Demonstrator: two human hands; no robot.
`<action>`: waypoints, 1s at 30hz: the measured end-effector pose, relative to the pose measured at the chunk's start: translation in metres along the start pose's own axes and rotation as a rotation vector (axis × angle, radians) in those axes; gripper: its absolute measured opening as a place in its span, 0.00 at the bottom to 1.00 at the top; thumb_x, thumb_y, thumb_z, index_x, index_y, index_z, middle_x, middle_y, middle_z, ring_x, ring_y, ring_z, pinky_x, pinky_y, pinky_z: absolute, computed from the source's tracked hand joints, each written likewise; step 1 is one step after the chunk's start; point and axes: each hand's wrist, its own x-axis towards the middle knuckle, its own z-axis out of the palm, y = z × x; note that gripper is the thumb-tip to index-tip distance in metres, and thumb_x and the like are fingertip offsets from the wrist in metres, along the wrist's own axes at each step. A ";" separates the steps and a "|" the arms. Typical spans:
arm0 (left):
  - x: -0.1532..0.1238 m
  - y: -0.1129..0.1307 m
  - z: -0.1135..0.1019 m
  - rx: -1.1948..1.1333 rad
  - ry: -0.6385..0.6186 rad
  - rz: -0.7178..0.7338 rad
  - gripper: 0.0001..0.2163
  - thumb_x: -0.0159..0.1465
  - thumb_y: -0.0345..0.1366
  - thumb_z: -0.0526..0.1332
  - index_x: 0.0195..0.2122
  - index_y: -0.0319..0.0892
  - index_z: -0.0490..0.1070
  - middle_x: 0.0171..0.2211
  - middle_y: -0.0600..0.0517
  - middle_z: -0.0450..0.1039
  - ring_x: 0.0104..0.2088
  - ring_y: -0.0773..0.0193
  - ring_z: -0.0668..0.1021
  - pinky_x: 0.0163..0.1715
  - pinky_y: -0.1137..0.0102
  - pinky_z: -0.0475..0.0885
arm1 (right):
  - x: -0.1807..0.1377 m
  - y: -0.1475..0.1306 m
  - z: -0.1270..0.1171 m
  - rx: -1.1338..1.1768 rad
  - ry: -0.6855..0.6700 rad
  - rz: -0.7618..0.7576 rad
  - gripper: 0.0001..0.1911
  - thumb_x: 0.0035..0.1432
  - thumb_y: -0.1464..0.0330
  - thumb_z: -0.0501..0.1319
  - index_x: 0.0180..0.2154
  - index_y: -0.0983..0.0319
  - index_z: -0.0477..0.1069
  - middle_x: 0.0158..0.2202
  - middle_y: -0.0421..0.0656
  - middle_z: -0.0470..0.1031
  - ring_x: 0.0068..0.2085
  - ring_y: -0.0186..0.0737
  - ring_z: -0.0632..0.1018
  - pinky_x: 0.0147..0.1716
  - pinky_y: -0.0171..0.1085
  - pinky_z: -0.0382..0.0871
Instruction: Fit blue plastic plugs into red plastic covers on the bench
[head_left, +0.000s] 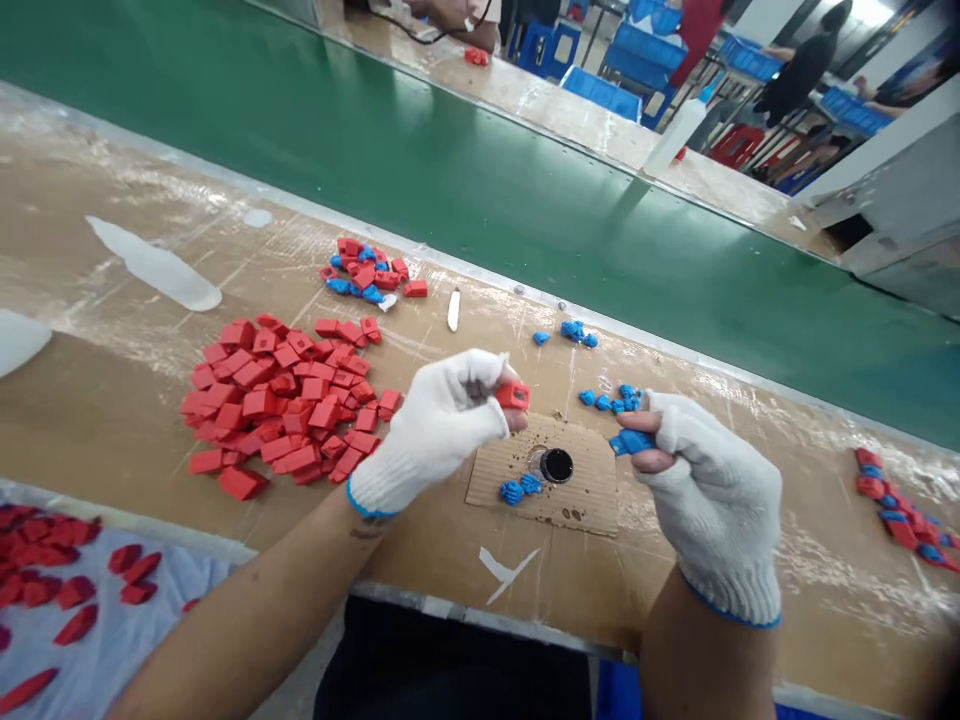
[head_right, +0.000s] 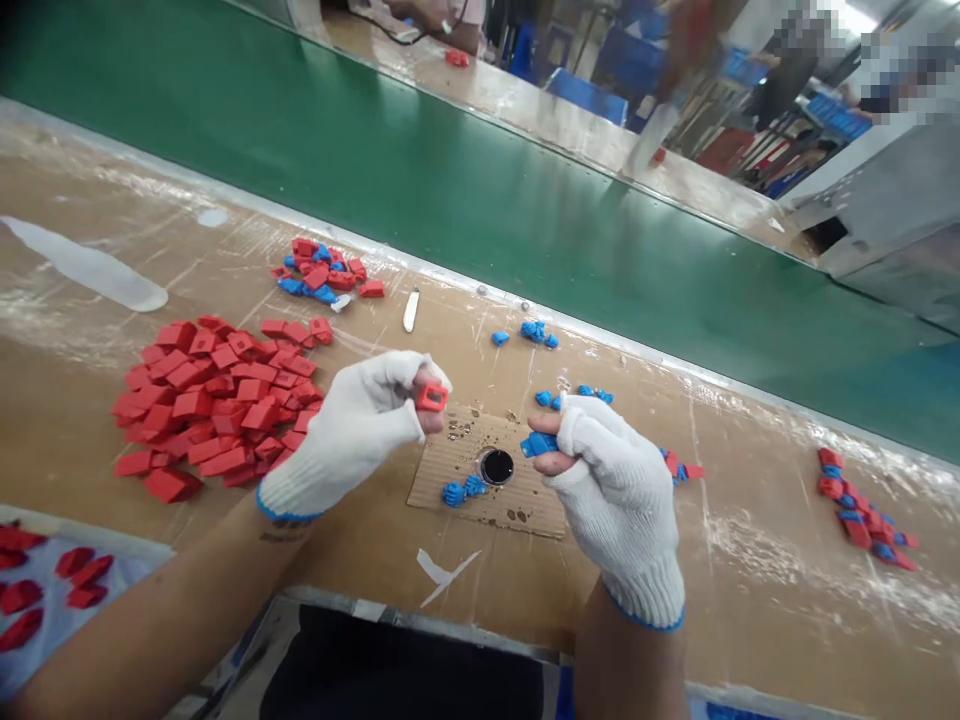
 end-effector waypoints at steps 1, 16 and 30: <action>-0.003 0.001 0.003 0.051 -0.030 0.011 0.09 0.54 0.27 0.75 0.30 0.40 0.76 0.31 0.52 0.76 0.31 0.68 0.76 0.32 0.71 0.76 | -0.002 -0.001 0.004 0.040 0.066 -0.001 0.10 0.72 0.71 0.65 0.48 0.50 0.81 0.42 0.41 0.82 0.48 0.45 0.83 0.51 0.45 0.77; -0.019 -0.007 0.014 0.414 -0.358 0.281 0.05 0.64 0.35 0.71 0.32 0.43 0.78 0.33 0.48 0.81 0.33 0.60 0.80 0.37 0.66 0.76 | 0.000 -0.014 0.029 0.402 -0.019 0.103 0.05 0.68 0.69 0.68 0.38 0.55 0.84 0.36 0.43 0.85 0.31 0.44 0.85 0.23 0.37 0.81; -0.025 0.008 0.022 0.135 -0.542 -0.040 0.20 0.63 0.52 0.74 0.25 0.41 0.76 0.24 0.51 0.74 0.26 0.63 0.73 0.27 0.68 0.70 | 0.007 -0.026 0.031 0.312 -0.130 0.068 0.16 0.64 0.51 0.73 0.34 0.55 0.76 0.37 0.44 0.80 0.43 0.48 0.84 0.41 0.46 0.83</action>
